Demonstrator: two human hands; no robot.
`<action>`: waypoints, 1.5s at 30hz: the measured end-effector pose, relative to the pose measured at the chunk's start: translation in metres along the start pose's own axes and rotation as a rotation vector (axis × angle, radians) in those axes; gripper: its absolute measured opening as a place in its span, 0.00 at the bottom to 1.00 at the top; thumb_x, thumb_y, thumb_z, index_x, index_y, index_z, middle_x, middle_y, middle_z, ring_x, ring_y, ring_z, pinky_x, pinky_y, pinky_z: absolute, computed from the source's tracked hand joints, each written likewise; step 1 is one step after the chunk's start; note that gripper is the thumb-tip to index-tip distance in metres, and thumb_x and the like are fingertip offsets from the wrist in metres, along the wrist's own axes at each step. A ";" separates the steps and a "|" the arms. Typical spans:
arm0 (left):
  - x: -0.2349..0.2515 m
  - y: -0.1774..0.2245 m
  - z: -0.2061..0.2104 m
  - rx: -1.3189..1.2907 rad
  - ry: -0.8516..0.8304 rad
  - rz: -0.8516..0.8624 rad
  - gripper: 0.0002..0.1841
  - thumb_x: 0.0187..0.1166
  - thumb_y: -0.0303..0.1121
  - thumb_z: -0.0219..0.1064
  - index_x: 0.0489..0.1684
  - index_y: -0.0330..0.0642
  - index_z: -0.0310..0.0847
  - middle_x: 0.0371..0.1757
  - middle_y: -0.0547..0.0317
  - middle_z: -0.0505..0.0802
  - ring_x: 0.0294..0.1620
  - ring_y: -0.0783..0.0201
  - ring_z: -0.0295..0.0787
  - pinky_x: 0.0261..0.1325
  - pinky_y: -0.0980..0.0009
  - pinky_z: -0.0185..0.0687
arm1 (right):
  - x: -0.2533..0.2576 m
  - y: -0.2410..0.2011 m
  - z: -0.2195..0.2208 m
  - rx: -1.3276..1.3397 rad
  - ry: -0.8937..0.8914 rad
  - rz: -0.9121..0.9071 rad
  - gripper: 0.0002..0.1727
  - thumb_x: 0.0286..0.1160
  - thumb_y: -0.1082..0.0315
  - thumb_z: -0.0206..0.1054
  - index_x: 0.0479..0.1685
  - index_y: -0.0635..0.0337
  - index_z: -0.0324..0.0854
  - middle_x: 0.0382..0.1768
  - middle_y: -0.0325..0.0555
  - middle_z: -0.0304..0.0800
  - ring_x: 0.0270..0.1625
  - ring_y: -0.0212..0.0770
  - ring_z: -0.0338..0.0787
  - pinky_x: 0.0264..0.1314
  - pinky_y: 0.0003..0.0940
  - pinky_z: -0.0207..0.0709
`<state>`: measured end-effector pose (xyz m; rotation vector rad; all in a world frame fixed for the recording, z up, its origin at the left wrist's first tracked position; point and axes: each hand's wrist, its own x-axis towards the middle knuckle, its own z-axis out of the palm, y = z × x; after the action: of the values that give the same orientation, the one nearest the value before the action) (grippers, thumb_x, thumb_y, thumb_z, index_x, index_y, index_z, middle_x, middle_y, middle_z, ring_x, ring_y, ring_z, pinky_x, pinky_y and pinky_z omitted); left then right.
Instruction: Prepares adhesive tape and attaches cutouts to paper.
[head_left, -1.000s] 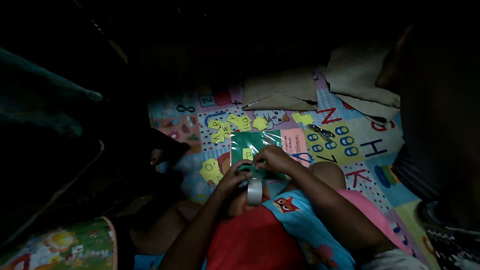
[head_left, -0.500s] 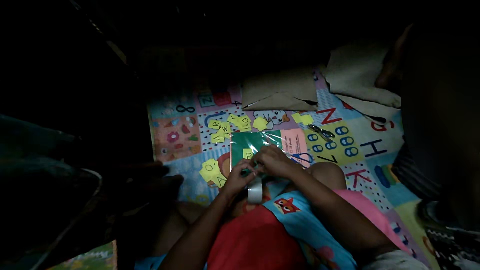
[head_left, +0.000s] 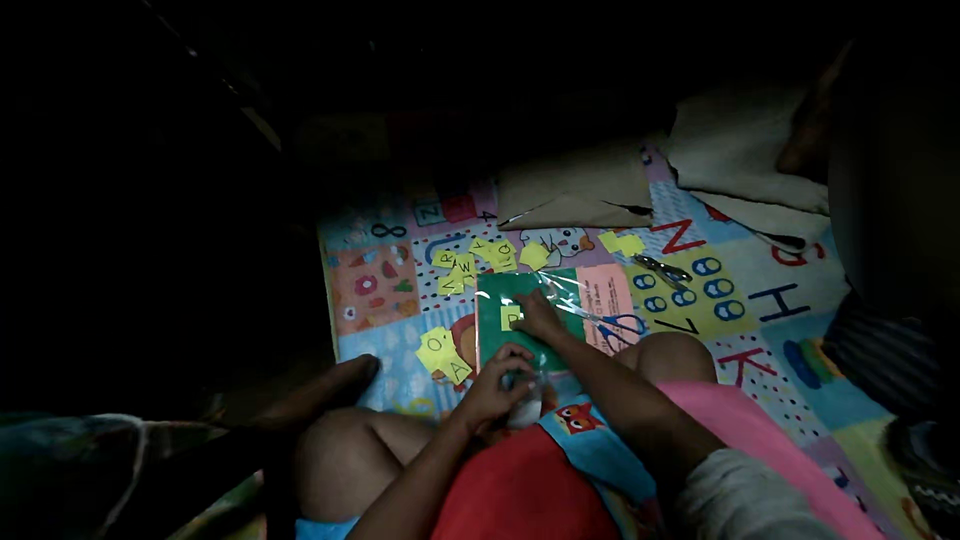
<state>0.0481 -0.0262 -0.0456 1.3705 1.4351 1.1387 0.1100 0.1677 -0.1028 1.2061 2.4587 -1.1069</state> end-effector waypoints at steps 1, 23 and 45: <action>-0.002 0.000 -0.001 0.005 -0.004 0.006 0.11 0.72 0.23 0.67 0.44 0.19 0.86 0.66 0.32 0.83 0.70 0.57 0.79 0.73 0.68 0.75 | 0.000 -0.001 0.005 -0.011 0.006 0.000 0.38 0.70 0.62 0.80 0.83 0.60 0.73 0.79 0.76 0.66 0.80 0.73 0.71 0.76 0.65 0.71; 0.013 -0.004 -0.006 -0.016 0.190 -0.201 0.11 0.81 0.24 0.62 0.51 0.22 0.84 0.63 0.38 0.85 0.66 0.60 0.81 0.68 0.67 0.78 | -0.046 0.010 -0.022 0.464 0.049 -0.059 0.16 0.85 0.75 0.63 0.65 0.73 0.83 0.61 0.67 0.88 0.63 0.56 0.88 0.72 0.52 0.77; 0.019 -0.001 -0.010 0.109 0.229 -0.186 0.10 0.84 0.25 0.63 0.53 0.25 0.85 0.57 0.42 0.88 0.59 0.60 0.85 0.62 0.64 0.82 | -0.083 0.004 -0.010 0.848 -0.076 0.197 0.20 0.93 0.66 0.56 0.77 0.64 0.68 0.66 0.59 0.80 0.54 0.45 0.86 0.52 0.40 0.81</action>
<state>0.0374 -0.0075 -0.0437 1.1792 1.7727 1.1368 0.1684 0.1261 -0.0592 1.4990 1.7627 -2.1719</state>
